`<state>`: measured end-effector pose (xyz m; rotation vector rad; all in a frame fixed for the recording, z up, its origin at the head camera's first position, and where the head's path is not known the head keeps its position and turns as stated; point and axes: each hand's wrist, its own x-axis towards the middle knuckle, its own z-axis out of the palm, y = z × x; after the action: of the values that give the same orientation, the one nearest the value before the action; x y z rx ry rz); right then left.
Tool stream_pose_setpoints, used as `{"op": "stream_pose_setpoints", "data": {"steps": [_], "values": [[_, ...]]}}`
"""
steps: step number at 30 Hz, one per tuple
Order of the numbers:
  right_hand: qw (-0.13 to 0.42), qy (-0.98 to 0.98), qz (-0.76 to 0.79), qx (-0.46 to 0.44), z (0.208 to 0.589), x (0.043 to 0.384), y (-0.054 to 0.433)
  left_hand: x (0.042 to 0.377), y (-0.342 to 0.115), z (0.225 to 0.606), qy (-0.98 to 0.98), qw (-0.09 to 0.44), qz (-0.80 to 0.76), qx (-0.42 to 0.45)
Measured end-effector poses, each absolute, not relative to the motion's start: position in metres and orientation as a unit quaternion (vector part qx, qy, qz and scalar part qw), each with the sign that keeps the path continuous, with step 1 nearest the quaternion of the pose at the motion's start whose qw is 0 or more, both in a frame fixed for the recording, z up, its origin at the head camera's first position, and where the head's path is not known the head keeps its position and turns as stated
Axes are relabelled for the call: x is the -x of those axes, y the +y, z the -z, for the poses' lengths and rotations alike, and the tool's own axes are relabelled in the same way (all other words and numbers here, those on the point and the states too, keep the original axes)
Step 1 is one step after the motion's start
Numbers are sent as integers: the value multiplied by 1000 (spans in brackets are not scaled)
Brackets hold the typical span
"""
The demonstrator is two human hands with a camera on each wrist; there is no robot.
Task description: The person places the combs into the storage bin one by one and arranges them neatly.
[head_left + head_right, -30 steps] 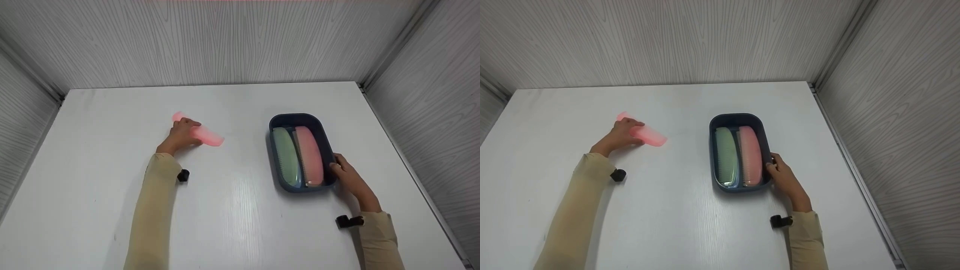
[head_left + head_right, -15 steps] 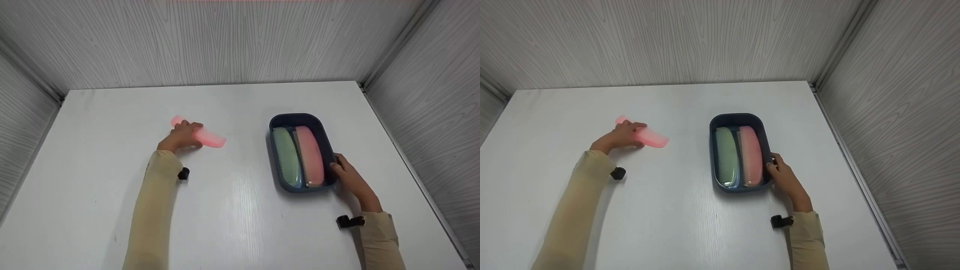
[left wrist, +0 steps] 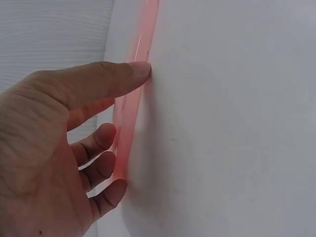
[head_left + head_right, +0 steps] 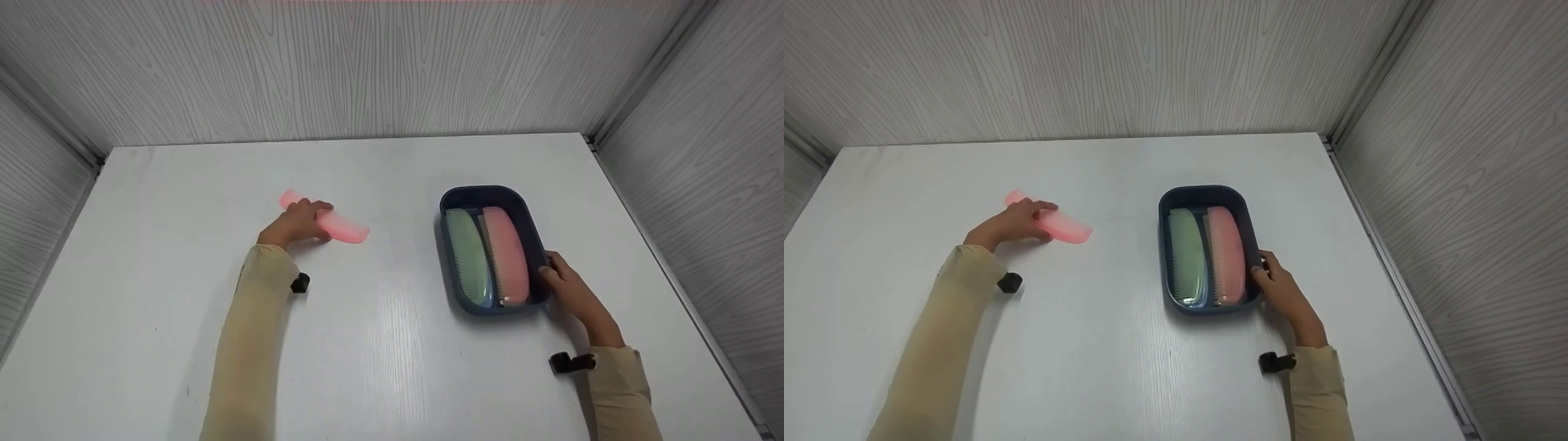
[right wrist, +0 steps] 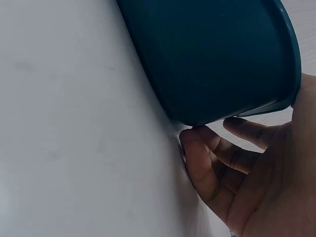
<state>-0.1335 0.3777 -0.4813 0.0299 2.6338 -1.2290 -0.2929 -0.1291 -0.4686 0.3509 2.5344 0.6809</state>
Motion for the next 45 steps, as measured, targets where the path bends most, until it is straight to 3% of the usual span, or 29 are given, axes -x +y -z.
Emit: {"op": "stream_pose_setpoints", "data": {"steps": [7, 16, 24, 37, 45], "values": [[112, 900, 421, -14, 483, 133, 378, 294, -128, 463, 923, 265, -245, -134], [109, 897, 429, -9, 484, 134, 378, 297, -129, 461, 947, 213, -176, -161], [113, 896, 430, -10, 482, 133, 378, 300, -129, 461, 942, 234, -139, -194], [117, 899, 421, -4, 481, 134, 377, 290, -130, 462, 959, 216, -124, -136], [114, 904, 413, -10, 481, 133, 377, 285, -130, 461, 966, 182, -91, -158]]}}
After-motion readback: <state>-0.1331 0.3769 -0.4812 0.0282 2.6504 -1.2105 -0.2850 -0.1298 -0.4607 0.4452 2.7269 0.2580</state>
